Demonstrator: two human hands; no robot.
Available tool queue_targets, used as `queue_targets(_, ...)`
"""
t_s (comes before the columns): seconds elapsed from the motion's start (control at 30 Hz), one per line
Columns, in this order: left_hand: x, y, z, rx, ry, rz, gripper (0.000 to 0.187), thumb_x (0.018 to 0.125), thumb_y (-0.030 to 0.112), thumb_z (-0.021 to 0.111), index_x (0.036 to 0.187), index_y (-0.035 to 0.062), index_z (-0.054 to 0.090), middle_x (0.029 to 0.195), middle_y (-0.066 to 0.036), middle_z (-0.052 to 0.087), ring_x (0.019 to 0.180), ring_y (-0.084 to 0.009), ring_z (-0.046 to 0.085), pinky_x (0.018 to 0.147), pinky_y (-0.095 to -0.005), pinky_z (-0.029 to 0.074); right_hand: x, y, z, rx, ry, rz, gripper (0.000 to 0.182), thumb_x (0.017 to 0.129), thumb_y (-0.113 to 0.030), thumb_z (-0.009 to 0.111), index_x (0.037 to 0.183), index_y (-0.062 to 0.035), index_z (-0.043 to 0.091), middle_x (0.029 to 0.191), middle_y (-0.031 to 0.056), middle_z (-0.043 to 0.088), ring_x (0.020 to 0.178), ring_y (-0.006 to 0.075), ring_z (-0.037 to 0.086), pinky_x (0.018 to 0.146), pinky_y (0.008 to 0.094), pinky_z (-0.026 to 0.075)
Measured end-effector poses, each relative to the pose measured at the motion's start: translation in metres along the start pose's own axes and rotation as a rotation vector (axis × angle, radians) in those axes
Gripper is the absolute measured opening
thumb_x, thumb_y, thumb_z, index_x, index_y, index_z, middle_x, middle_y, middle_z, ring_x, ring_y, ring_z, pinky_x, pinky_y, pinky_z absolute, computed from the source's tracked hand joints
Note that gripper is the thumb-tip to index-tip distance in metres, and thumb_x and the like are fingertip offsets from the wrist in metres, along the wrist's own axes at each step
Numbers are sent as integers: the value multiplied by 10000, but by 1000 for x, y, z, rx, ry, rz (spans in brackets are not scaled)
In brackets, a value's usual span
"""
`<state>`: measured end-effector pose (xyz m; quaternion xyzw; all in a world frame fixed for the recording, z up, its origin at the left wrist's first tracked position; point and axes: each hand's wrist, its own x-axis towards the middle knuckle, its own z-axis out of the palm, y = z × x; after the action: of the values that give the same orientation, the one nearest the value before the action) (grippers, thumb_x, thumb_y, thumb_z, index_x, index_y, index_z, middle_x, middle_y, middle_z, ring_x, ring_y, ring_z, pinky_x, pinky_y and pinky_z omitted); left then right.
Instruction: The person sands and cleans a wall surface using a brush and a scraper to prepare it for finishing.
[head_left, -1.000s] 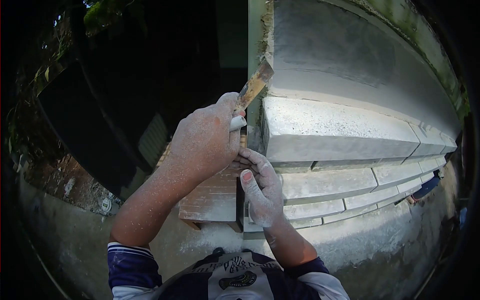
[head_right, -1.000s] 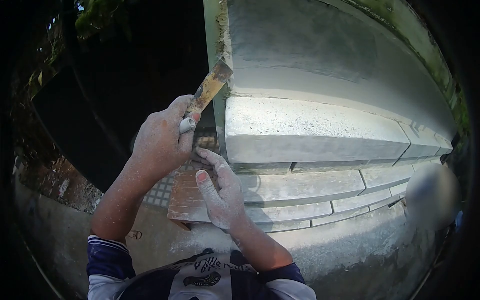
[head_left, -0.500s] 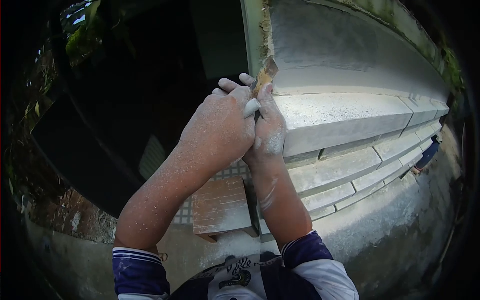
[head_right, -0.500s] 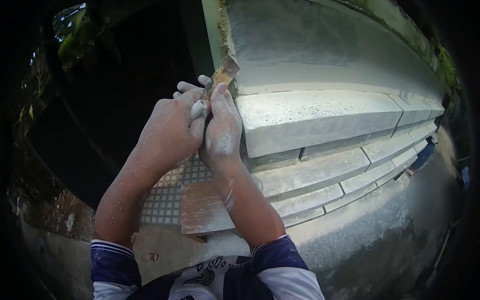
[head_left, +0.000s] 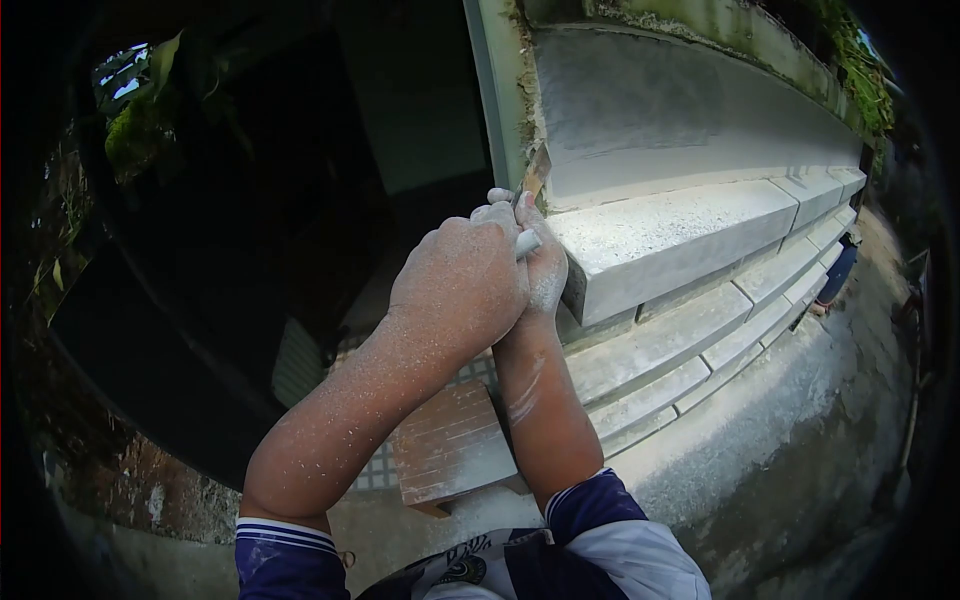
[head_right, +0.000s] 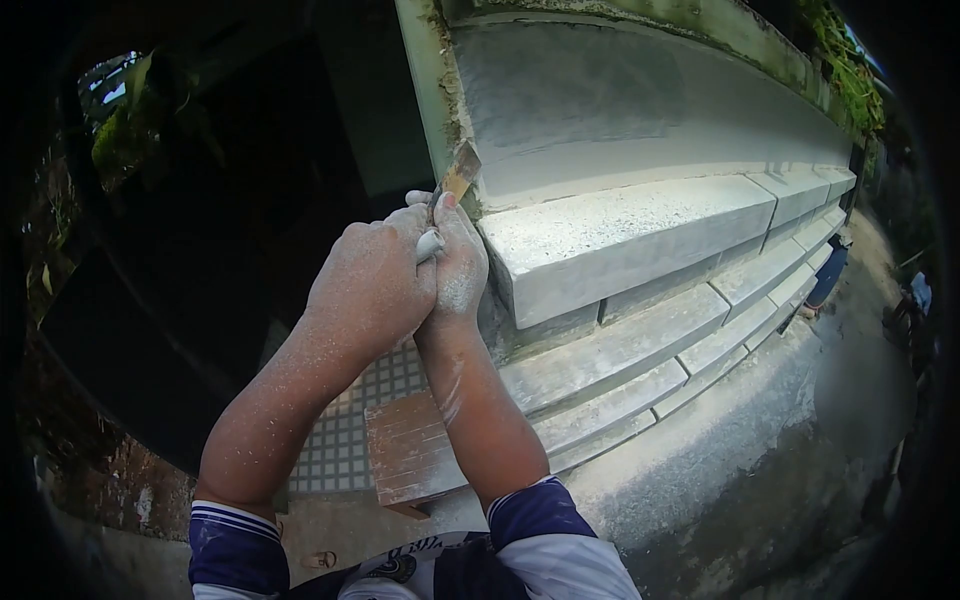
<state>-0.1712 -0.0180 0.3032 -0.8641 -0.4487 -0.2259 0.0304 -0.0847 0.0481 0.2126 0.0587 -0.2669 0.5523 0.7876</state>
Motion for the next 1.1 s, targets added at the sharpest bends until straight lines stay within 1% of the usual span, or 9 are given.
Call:
queue_targets(0.2, 10, 5, -1, -35, -20, -14, 297, 955, 141, 620, 1177, -46, 688, 914, -210, 757, 798, -320, 763, 787, -423, 619, 4, -9, 5, -42, 47, -13, 377, 1125, -304, 453, 1154, 32, 622, 949, 85, 636, 833, 156, 650, 786, 302, 553)
queue_targets(0.4, 3, 3, 10, 53, 73, 40, 278, 955, 139, 612, 1142, -48, 696, 888, -203, 749, 769, -309, 753, 766, -418, 615, 2, -11, 2, -77, 51, -15, 369, 1125, -293, 450, 1168, 36, 612, 950, 79, 627, 824, 149, 652, 773, 285, 552)
queue_targets(0.53, 16, 14, -4, 49, -45, -20, 272, 946, 142, 618, 1130, -45, 691, 900, -203, 744, 789, -312, 750, 761, -420, 612, 8, -12, 6, -22, 64, -19, 359, 1127, -290, 442, 1162, 27, 607, 943, 82, 629, 817, 146, 651, 764, 288, 553)
queue_targets(0.73, 10, 14, 8, 86, 57, 45, 292, 943, 154, 638, 1147, -49, 681, 916, -209, 741, 813, -316, 745, 781, -426, 608, 8, -19, 9, -20, 36, -14, 362, 1129, -298, 432, 1164, 24, 595, 931, 78, 619, 819, 143, 642, 766, 289, 552)
queue_targets(0.83, 19, 21, -9, 64, -86, -10, 320, 946, 168, 647, 1174, -55, 674, 922, -213, 736, 821, -320, 739, 793, -433, 604, 11, -16, 8, 37, 48, 5, 368, 1130, -305, 433, 1172, 24, 591, 922, 67, 611, 825, 142, 638, 765, 293, 554)
queue_targets(0.93, 5, 16, 3, 72, 41, -23, 293, 954, 162, 639, 1154, -47, 685, 928, -214, 736, 824, -320, 738, 791, -436, 603, 3, -10, 3, 97, 26, 13, 371, 1131, -316, 430, 1171, 15, 592, 941, 68, 611, 834, 144, 639, 772, 303, 557)
queue_targets(1.0, 14, 19, 4, 100, 86, 32, 279, 957, 160, 637, 1138, -45, 693, 908, -213, 739, 818, -317, 743, 785, -436, 604, 5, -9, -4, 84, -36, 7, 375, 1132, -325, 424, 1176, 9, 588, 953, 70, 609, 846, 145, 639, 784, 311, 559)
queue_targets(1.03, 14, 19, 5, 113, 92, 51, 272, 958, 159, 636, 1129, -44, 697, 898, -213, 740, 815, -315, 746, 782, -436, 605, 4, -13, 6, 71, 14, 2, 376, 1133, -327, 422, 1179, 8, 586, 957, 70, 608, 844, 145, 638, 785, 314, 560)
queue_targets(1.1, 21, 22, -5, 111, -8, 5, 270, 958, 162, 638, 1120, -44, 701, 872, -204, 743, 793, -308, 751, 765, -428, 609, 4, -22, 29, 36, 108, -4, 378, 1134, -329, 418, 1186, 7, 583, 964, 70, 607, 841, 143, 637, 786, 320, 562)
